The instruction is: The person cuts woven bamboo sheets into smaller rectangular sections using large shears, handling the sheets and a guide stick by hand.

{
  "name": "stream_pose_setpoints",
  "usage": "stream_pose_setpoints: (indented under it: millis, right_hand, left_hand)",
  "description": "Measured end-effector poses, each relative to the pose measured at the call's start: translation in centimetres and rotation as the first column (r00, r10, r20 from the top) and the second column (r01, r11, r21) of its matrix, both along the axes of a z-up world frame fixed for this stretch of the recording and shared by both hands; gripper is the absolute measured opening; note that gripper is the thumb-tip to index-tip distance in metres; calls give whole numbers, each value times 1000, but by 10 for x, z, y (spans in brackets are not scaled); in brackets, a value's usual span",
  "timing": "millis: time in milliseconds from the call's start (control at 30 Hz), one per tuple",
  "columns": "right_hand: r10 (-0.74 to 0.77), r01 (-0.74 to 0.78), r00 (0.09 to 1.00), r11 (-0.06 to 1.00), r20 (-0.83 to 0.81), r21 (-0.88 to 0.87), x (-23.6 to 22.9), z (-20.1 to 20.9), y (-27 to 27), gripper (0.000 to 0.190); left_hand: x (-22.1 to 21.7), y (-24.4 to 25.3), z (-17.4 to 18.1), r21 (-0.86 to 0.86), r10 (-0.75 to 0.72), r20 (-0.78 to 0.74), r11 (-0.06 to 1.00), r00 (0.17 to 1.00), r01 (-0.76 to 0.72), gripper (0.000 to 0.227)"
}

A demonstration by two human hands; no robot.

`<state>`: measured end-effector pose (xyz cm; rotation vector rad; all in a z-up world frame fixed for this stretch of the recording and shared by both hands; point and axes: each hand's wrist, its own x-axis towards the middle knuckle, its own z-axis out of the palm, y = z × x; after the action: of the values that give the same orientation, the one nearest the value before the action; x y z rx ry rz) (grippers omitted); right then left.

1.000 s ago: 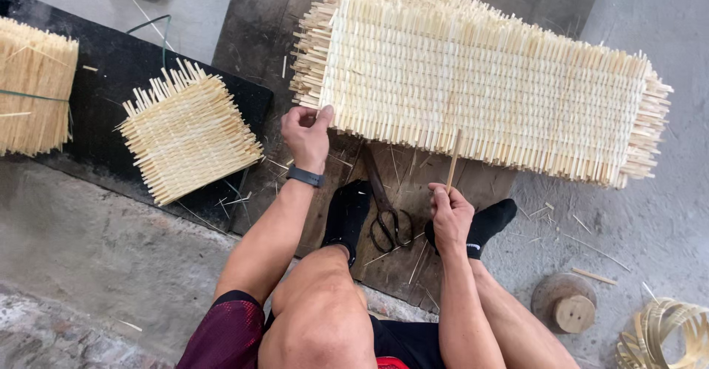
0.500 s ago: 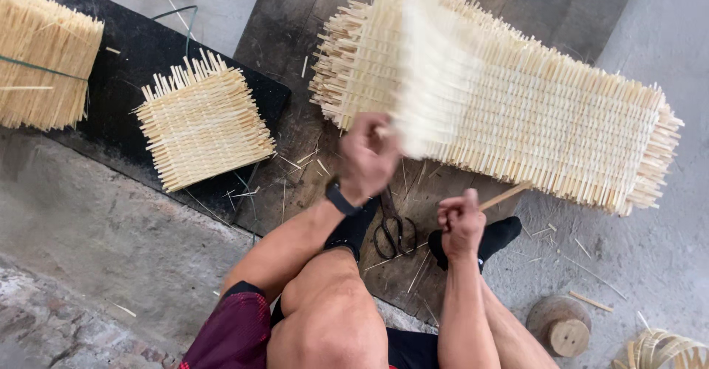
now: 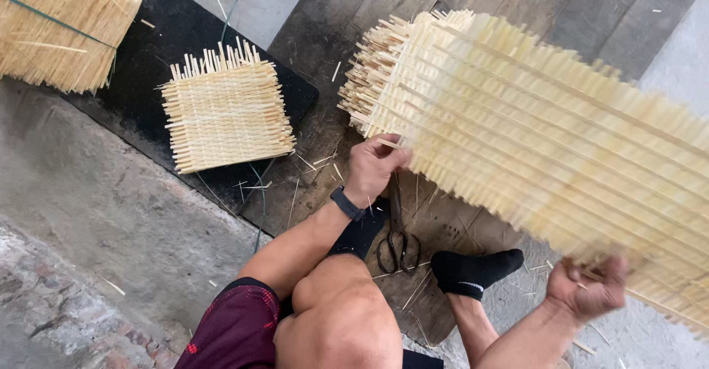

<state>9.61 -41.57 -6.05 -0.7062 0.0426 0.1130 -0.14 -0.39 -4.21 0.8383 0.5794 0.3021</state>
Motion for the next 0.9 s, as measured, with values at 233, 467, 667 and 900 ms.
stream_pose_setpoints:
  millis: [233,467,667,900]
  right_hand:
    - [-161,83,941,962,-298,-259,17,-21,80,33]
    - [-236,58,873,919,-426,-390,34,-80,83,18]
    - [-228,37,867,916,-443,-399,39,-96,83,16]
    - [-364,102,813,857,-454,-505,40,-70,109,22]
  left_hand:
    - [8,44,-56,716,334,-442,690,833,103,27]
    - [15,58,-95,726,343,-516,661,785,189,35]
    - [20,60,-92,705,332,-545,679,770,207,34]
    - [23,50,-69,693,375,-472,717,798,73,45]
